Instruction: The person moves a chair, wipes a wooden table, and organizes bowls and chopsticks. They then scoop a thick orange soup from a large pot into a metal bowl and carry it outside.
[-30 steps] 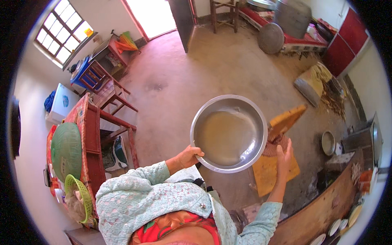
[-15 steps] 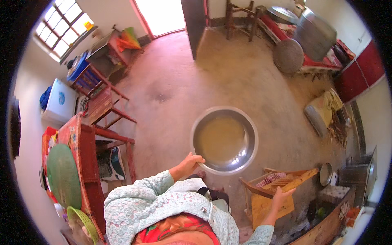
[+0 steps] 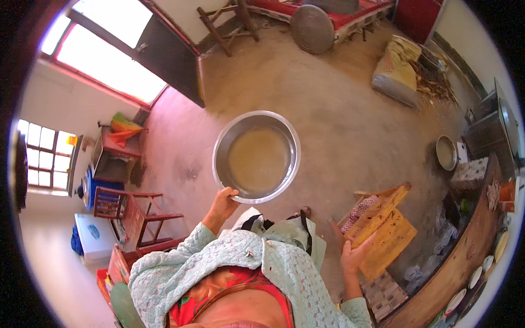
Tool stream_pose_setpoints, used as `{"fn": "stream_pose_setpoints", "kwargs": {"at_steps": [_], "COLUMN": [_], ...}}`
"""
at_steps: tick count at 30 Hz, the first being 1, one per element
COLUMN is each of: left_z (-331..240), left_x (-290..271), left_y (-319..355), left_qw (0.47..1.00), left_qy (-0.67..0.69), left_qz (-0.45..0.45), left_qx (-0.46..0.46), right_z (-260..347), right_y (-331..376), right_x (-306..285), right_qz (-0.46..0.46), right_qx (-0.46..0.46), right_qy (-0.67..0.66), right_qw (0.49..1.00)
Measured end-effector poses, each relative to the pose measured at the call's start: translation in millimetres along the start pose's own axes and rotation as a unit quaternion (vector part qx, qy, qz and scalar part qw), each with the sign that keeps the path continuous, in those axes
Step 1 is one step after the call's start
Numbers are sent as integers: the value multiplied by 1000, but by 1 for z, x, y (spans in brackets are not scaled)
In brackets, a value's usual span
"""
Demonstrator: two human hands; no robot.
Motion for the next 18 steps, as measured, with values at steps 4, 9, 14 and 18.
{"fn": "stream_pose_setpoints", "kwargs": {"at_steps": [4, 9, 14, 18], "left_z": [17, 25, 48, 40], "left_x": [34, 60, 85, 146], "left_y": [-58, -134, -227, -270], "left_qw": [997, 993, 974, 954], "left_qy": [52, 4, -33, -71], "left_qz": [19, 84, 187, 247], "left_qx": [-62, -87, -126, -153], "right_z": [-14, 22, 100, 143], "right_y": [-3, -58, -116, -135], "right_x": [-5, -49, -51, -27], "right_qz": [10, -83, -147, -86], "right_qx": [18, -8, -10, 70], "right_qy": [55, 77, -82, -207], "right_qw": [998, 993, 986, 972]}}
Point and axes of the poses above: each hand's wrist, its own y-axis away from the middle knuckle, its own x-axis out of the palm, z = x × y, the point moved 4 cm from there along -y, towards the middle knuckle, and after that the axes turned 12 degrees about x, right-handed, at the moved point
